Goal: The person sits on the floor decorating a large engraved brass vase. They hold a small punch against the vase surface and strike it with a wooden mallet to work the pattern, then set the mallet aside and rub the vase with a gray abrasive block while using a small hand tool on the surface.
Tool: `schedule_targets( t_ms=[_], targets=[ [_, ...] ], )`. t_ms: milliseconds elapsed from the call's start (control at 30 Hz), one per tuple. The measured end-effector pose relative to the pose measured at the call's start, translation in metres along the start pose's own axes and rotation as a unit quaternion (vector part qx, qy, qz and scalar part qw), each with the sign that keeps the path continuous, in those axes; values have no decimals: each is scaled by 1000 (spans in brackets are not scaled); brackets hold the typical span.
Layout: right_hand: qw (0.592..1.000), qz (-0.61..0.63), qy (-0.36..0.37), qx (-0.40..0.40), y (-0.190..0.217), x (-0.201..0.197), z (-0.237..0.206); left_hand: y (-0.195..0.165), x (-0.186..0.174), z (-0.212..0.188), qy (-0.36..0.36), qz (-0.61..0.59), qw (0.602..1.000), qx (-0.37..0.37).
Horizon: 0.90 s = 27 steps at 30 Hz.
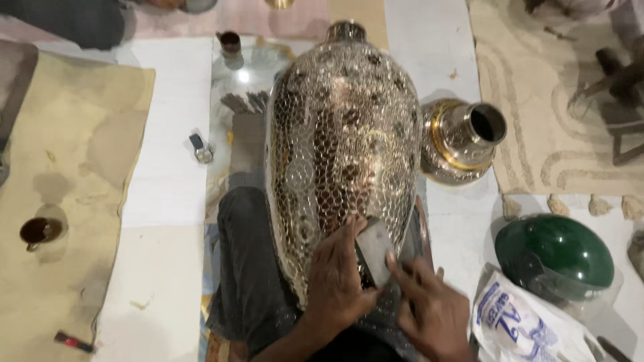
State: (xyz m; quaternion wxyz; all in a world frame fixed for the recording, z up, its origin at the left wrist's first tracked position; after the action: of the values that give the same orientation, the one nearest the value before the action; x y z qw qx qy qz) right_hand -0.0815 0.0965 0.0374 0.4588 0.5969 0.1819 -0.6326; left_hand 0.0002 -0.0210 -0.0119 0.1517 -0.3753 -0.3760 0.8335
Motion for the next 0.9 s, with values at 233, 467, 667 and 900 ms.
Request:
schedule_targets(
  t_ms=[233,467,667,900],
  targets=[
    [999,-25,31,35,-8,10,4,0,-1,-2,-15,-35,999,17],
    [999,-43,0,-4,-5,4,0,3,2,-1,-11,-17,1000,16],
    [998,-21,43,51,-15,14,5,1,-3,0,-24,-36,999,19],
    [997,-33,34,54,-25,14,-4,2,5,-1,0,-33,999,-15]
  ],
)
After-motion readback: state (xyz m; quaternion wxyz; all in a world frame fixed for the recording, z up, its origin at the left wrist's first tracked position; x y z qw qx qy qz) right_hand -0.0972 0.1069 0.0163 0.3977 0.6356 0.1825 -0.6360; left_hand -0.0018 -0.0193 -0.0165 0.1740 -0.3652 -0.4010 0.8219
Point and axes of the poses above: each hand's wrist, its own z-axis towards the middle knuckle, its own x-axis out of the palm, y = z × x, the point moved 7 cm from there along z, towards the middle knuckle, and after that the axes turned 3 degrees about -y, right-handed, at the moved point
